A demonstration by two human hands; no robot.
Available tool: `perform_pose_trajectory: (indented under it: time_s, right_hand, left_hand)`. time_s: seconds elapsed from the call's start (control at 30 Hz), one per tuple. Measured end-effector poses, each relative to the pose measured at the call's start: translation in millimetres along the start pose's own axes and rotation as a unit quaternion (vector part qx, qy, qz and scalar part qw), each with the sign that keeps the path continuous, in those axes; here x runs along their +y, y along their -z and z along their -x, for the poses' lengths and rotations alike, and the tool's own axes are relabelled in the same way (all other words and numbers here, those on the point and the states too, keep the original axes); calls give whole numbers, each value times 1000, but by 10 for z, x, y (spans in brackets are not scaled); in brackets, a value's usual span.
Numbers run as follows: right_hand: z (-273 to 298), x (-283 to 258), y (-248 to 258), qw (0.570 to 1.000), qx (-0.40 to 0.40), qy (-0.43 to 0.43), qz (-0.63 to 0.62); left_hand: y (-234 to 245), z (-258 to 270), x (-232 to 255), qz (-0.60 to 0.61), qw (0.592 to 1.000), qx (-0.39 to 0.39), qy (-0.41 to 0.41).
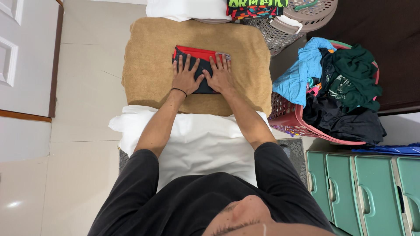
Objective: The person folds several shirts one by one on a bed. They smooth each shirt, fold the sides and bottom, then place the folded item on a growing stack. The shirts include a green graphic tee, a red and black jersey, and a plain black shirt.
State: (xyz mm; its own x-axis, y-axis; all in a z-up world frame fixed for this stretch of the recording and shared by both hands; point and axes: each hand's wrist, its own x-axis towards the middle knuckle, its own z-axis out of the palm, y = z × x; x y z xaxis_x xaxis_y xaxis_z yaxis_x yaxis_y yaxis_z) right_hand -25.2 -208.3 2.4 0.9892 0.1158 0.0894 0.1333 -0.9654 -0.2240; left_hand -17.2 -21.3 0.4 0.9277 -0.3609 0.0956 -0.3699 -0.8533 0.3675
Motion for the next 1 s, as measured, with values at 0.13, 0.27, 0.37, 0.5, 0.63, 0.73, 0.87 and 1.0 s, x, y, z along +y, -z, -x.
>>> perform_pose_trajectory:
  time_s: [0.13,0.27,0.37,0.5,0.63,0.73,0.87,1.0]
  right_hand:
    - [-40,50,-64,1000,4,-9,-23]
    - [-67,135,-102,982,93,-31,-163]
    - [-46,181,-68,975,152,28,-163]
    - [0,101,-5,992,109,53,-20]
    - [-8,23,14,1000,15,13,9]
    - [-43,68,-39,1000,-21,-4,-23]
    - [-85,166,-116,995,43,0,-92]
    - [-26,159,-81,995,83,37,-41]
  left_hand:
    - [52,0,3,0,1000,-5,-6]
    - [-3,-33,-27,-4,1000,8,-13]
    - [-84,-77,-47,-5,996,74,-44]
    - [-119,-62,-63,-10,993,94,-67]
    - [-64,-13,-52,-9,1000,15,-17]
    - [-37,-28,-48,-5,1000,-5,-15]
    - [-62,-58,-79,34,999,-1,-11]
    - [-105,-58,-84,-2,998,52,-34]
